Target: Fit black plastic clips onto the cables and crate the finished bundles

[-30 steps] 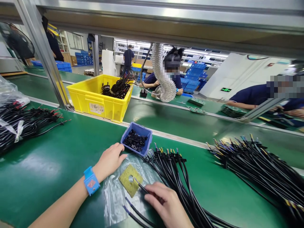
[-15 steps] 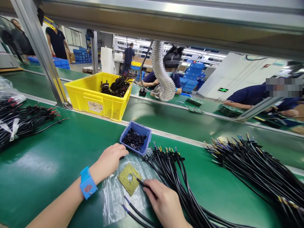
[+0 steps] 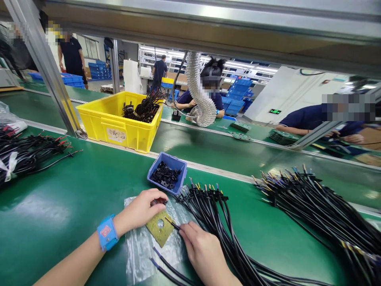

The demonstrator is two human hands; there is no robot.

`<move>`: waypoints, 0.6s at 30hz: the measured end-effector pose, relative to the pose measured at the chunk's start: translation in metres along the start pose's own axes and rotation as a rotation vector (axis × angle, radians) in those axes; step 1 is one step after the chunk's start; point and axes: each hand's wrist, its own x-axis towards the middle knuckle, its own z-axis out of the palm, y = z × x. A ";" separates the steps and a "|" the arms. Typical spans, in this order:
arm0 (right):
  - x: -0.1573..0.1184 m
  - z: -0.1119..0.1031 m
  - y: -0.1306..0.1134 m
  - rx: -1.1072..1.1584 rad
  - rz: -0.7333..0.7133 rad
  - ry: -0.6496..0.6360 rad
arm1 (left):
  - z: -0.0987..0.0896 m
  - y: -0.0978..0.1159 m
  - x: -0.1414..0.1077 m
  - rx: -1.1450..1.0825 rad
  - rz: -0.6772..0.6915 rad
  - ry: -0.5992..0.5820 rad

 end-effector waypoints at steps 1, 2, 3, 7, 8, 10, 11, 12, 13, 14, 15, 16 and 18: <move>0.000 -0.001 0.000 0.034 0.014 -0.009 | 0.005 0.000 0.001 -0.117 -0.047 -0.001; 0.001 -0.004 0.001 0.093 0.033 -0.008 | 0.010 -0.001 0.001 -0.237 -0.096 -0.006; 0.001 -0.006 0.002 0.168 0.059 0.005 | 0.015 -0.002 0.002 -0.357 -0.141 -0.012; 0.001 -0.018 0.006 0.448 0.160 0.146 | 0.024 -0.005 0.005 -0.724 -0.247 0.018; 0.001 -0.020 0.007 0.481 0.169 0.183 | 0.024 -0.005 0.005 -0.774 -0.261 0.031; -0.001 -0.023 0.008 0.521 0.174 0.238 | 0.024 -0.004 0.004 -0.838 -0.289 0.043; -0.001 -0.023 0.009 0.536 0.176 0.256 | 0.024 -0.003 0.004 -0.856 -0.299 0.039; -0.002 -0.024 0.009 0.549 0.177 0.265 | 0.024 -0.003 0.003 -0.868 -0.307 0.029; -0.002 -0.024 0.009 0.560 0.177 0.269 | 0.025 -0.002 0.002 -0.874 -0.314 0.015; -0.003 -0.024 0.008 0.567 0.178 0.268 | 0.026 -0.001 0.002 -0.877 -0.318 0.000; -0.003 -0.024 0.008 0.570 0.176 0.264 | 0.027 -0.001 0.001 -0.879 -0.322 -0.014; -0.003 -0.024 0.008 0.572 0.174 0.258 | 0.028 0.000 0.001 -0.882 -0.327 -0.027; -0.002 -0.024 0.007 0.568 0.168 0.248 | 0.029 0.001 0.000 -0.897 -0.336 -0.036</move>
